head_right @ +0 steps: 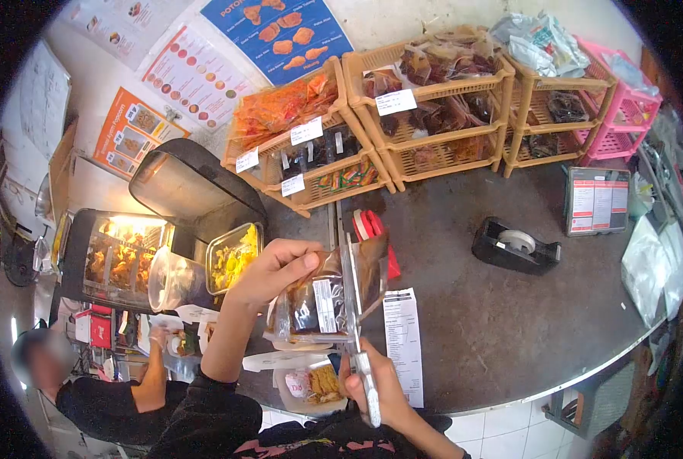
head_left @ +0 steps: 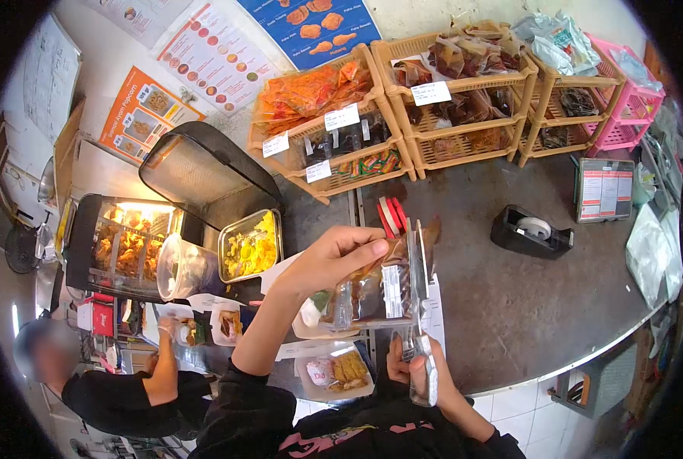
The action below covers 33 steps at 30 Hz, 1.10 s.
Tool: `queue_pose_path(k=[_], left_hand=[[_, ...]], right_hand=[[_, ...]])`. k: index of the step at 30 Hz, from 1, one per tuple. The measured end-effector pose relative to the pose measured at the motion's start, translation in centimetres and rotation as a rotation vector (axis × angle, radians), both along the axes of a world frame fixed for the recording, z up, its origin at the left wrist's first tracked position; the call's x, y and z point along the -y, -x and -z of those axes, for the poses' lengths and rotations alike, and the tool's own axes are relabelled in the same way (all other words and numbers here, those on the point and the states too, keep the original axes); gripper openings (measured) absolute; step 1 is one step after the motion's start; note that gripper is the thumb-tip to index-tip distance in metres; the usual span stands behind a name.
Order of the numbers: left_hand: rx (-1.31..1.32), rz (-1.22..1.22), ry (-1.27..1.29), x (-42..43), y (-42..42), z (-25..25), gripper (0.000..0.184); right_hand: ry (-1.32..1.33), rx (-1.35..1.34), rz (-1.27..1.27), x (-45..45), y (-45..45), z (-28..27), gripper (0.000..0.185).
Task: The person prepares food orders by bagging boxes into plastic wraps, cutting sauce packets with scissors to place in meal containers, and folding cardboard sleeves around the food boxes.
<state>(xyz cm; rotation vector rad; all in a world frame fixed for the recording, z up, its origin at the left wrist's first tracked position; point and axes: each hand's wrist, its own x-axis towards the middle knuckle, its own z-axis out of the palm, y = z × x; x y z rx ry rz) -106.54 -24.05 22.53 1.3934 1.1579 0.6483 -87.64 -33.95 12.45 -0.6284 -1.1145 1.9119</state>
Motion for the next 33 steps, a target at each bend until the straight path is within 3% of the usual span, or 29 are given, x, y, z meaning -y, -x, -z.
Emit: queue_pose_path(k=[5,14,16,18,26,28,30,31,33], left_hand=[[0.020,-0.023,-0.032,-0.1,-0.3,1.1,0.030],[0.067,0.062,-0.020,-0.7,-0.8,1.3,0.029],[0.057,0.051,-0.016,-0.7,-0.8,1.4,0.029],[0.062,-0.045,-0.154,-0.9,-0.9,1.4,0.029],[-0.004,-0.192,-0.341,-0.9,-0.6,-2.5,0.032],[0.013,-0.193,-0.369,-0.9,-0.6,-2.6,0.033],[-0.052,-0.150,-0.644,-0.9,-0.6,-2.2,0.032],[-0.048,-0.153,-0.645,-0.3,-0.6,-2.6,0.032],[0.009,-0.154,-0.192,1.2,-0.4,-3.9,0.028]], right_hand=[[0.123,-0.072,-0.002,0.0,-0.1,-1.2,0.066],[0.123,-0.086,0.094,-1.5,-0.9,0.3,0.054],[0.135,-0.084,0.189,-1.8,-1.1,-0.6,0.062],[0.192,-0.145,0.169,-1.3,-2.3,0.2,0.059],[-0.086,0.516,-0.193,3.0,-7.6,-0.5,0.059],[-0.117,0.529,-0.219,3.1,-7.4,-0.2,0.057],[-0.176,0.501,-0.268,2.4,-6.6,-1.0,0.057],[-0.209,0.478,-0.263,2.2,-6.3,-1.0,0.058],[-0.231,0.429,-0.280,1.3,-5.7,-1.4,0.059]])
